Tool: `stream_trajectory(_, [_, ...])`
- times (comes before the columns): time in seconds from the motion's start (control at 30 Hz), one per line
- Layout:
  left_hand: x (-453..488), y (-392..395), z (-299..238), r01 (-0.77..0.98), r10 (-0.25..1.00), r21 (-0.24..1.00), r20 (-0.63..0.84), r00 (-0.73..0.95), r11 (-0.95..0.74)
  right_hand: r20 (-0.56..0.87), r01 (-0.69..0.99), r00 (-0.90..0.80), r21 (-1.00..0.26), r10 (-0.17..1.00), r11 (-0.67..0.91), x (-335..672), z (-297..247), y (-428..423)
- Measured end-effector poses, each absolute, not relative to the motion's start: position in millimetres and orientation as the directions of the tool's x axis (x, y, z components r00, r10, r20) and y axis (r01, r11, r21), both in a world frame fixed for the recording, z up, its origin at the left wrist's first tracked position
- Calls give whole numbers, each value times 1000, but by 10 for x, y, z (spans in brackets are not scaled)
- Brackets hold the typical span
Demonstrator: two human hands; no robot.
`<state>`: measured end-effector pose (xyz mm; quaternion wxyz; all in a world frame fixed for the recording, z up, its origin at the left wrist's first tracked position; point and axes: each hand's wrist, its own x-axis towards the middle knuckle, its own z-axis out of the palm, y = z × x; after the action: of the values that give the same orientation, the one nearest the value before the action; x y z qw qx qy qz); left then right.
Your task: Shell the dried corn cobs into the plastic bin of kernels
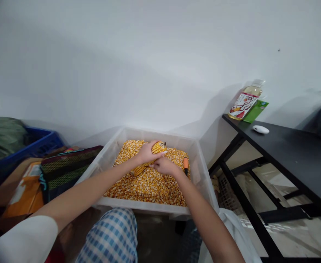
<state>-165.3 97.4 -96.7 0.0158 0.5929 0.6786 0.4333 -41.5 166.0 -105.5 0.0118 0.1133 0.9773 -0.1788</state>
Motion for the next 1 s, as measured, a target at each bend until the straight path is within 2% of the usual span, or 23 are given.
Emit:
stream_trajectory(0.1, [-1675,991,-935,745,798,663,488,-354,-75,-96,222,-975,-368,201,903,-410,-1012,1663])
stream_trajectory(0.17, [-1735,997,-911,697,765,712,497,-410,-90,-69,207,-978,-361,195,909,-404,-973,1661])
stream_trajectory(0.3, [-1910,1028,-920,598,661,795,504,-555,-104,27,239,-965,-315,260,919,-399,-932,1664])
stream_trajectory(0.47, [-2121,1101,-1019,485,550,868,457,-699,-105,33,288,-953,-220,302,932,-417,-932,1617])
stream_trajectory(0.6, [-2206,1119,-1057,408,517,905,409,-752,-122,65,347,-929,-189,365,918,-442,-945,1539])
stream_trajectory(0.7, [-2229,1113,-1059,381,508,917,384,-772,-114,83,366,-915,-240,395,899,-479,-1002,1514])
stream_trajectory(0.83, [-2241,1098,-1057,391,513,915,386,-767,-105,57,329,-923,-391,380,860,-541,-1129,1574])
stream_trajectory(1.0, [-2189,1080,-1023,413,599,898,415,-685,-150,24,274,-939,-555,344,785,-568,-1227,1641])
